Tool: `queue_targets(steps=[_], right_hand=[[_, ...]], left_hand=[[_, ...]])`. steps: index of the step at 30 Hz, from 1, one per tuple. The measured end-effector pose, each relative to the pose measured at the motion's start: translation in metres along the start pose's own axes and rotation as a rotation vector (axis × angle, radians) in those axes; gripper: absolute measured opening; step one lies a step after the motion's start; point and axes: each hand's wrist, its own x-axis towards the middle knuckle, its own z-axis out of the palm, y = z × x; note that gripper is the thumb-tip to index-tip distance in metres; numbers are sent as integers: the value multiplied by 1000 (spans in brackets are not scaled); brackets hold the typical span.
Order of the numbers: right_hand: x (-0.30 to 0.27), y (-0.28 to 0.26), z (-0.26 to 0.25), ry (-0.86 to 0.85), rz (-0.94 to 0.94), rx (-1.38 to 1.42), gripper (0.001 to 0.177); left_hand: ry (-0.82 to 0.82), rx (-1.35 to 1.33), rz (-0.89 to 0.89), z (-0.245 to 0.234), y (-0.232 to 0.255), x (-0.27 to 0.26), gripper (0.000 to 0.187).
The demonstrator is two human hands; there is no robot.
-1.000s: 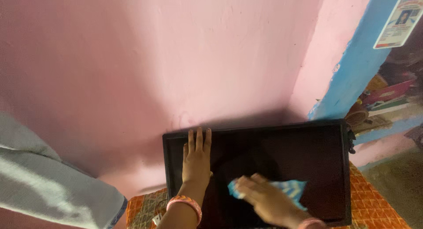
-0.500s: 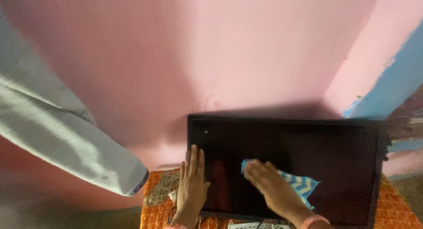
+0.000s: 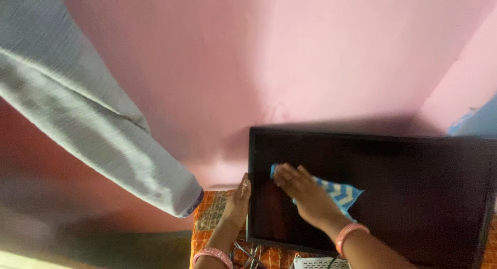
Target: The person wipes the screen and frame of a television with a cloth.
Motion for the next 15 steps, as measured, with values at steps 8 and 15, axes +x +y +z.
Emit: queue_targets(steps=[8,15], right_hand=[[-12,-57,33,-229,-136,219,75],[-65,-28,42,-480,-437,220,62]], left_hand=[[-158,-399,-317,-15,29,-33,69],[-115,-536,-387,8,-3,-37,79]])
